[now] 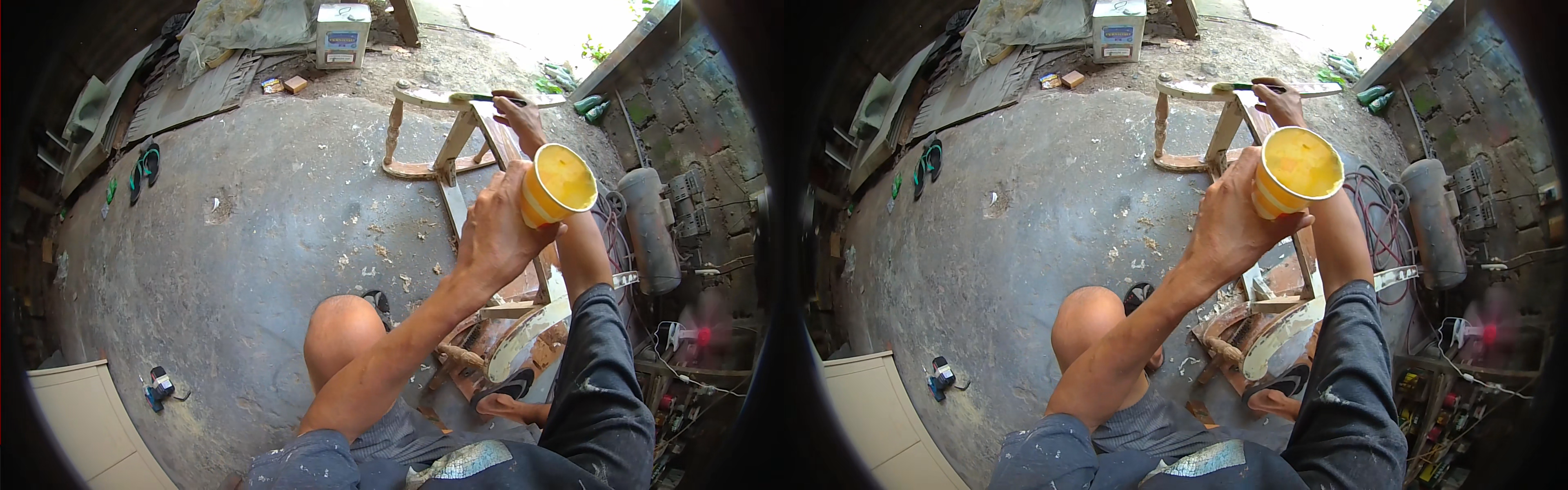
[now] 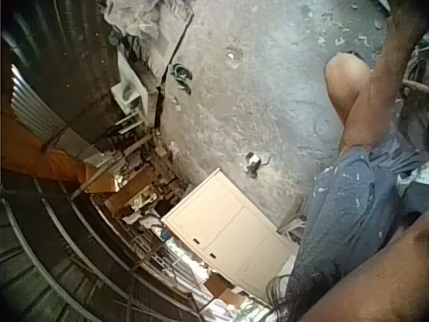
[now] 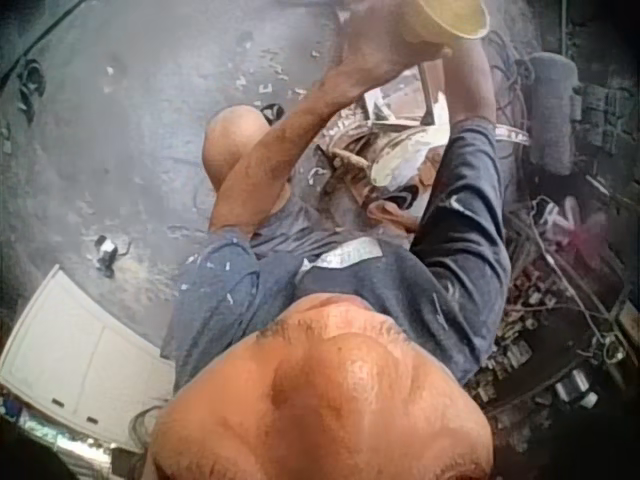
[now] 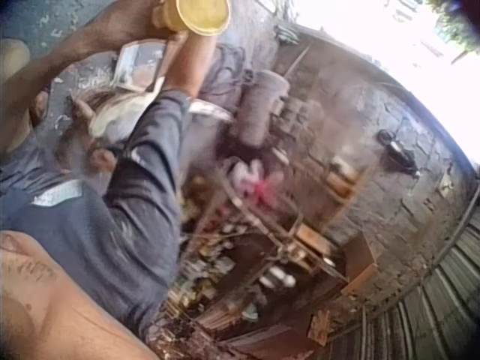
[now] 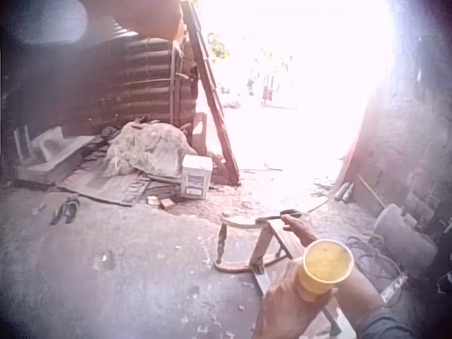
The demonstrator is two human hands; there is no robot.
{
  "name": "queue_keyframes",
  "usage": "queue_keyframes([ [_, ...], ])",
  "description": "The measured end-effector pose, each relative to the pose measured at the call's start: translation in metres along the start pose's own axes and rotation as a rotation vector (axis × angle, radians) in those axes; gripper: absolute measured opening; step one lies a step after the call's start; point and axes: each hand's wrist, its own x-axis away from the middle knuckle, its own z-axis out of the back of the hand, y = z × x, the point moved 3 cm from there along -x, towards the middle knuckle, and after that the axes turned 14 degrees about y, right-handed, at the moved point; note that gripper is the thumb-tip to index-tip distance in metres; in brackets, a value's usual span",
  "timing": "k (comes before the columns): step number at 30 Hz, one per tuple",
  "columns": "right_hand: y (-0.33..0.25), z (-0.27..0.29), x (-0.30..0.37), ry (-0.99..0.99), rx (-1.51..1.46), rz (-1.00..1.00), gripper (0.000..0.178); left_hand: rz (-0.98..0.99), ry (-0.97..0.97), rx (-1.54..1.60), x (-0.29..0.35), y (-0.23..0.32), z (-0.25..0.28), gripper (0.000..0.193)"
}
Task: Applying a finish to a wooden chair with a brush and sanding it smooth in a workshop.
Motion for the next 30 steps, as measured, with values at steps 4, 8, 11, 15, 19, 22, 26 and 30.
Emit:
queue_keyframes([
  [4, 0.001, 0.029, -0.013, 0.12, 0.081, 0.051, 0.029, 0.006, -0.01, 0.03, 0.003, 0.005, -0.005, 0.059],
  [8, -0.012, 0.026, -0.016, 0.196, 0.158, 0.185, 0.028, -0.035, 0.016, 0.041, 0.001, 0.002, -0.006, 0.059],
  [11, -0.022, 0.019, -0.019, 0.228, 0.425, 0.258, 0.032, 0.002, 0.031, 0.023, -0.002, 0.006, -0.005, 0.059],
  [15, -0.031, -0.001, -0.017, 0.154, 0.711, 0.391, 0.035, -0.011, 0.106, 0.094, -0.005, 0.012, -0.007, 0.06],
  [19, -0.025, -0.038, 0.002, 0.012, 0.749, 0.661, 0.03, -0.136, 0.242, 0.082, -0.009, 0.01, -0.001, 0.063],
  [22, -0.034, -0.055, 0.019, -0.023, 0.739, 0.815, 0.031, -0.188, 0.279, 0.132, -0.011, 0.017, -0.002, 0.065],
  [26, -0.055, -0.05, 0.014, 0.019, 0.675, 0.709, 0.032, -0.162, 0.285, 0.173, -0.01, 0.019, 0.001, 0.068],
  [30, -0.042, -0.041, -0.001, 0.083, 0.887, 0.643, 0.035, -0.157, 0.266, 0.225, -0.011, 0.021, 0.001, 0.065],
])
